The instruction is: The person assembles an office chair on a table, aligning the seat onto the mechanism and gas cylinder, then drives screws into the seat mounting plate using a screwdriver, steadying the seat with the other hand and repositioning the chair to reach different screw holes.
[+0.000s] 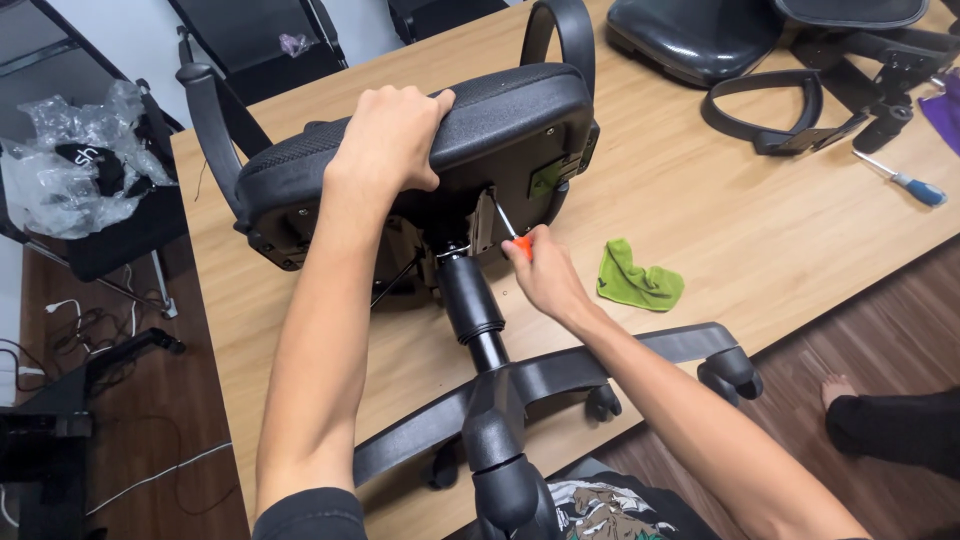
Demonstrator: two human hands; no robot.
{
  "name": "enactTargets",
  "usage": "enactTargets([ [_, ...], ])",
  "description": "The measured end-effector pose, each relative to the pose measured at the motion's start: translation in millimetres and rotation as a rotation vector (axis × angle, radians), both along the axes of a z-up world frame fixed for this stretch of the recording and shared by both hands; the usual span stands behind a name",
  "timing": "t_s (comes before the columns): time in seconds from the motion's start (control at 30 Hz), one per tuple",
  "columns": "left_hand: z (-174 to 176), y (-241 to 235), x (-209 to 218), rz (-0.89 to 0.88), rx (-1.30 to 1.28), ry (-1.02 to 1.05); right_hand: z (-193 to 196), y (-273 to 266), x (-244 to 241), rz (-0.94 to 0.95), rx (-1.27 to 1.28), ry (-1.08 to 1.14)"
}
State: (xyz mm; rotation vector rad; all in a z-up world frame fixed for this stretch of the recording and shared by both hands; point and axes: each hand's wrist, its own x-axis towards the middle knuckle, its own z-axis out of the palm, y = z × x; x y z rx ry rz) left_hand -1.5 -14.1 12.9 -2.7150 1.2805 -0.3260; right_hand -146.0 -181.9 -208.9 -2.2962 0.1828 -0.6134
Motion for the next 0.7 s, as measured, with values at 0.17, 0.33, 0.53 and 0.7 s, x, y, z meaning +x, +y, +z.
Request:
enactTargets([
  [0.17, 1.3, 3.0, -1.4, -0.02, -0.003, -0.01, 13.1, -21.3, 9.7, 0.197, 1.083, 0.348],
  [0.33, 0.5, 1.2, -0.3, -0.032, -0.018, -0.016, 35.2, -32.4, 7.8, 0.306, 1.315, 0.576],
  [0.53, 2.8, 0.9, -2.0, -0.026, -0.015, -0.006, 35.0, 2.5, -2.7, 0.034, 0.495, 0.478],
  [0.7, 0.9, 2.0, -0.2, -0.032, -0.014, -0.002, 57.5, 13.8, -2.7, -0.071, 0.102, 0.372],
])
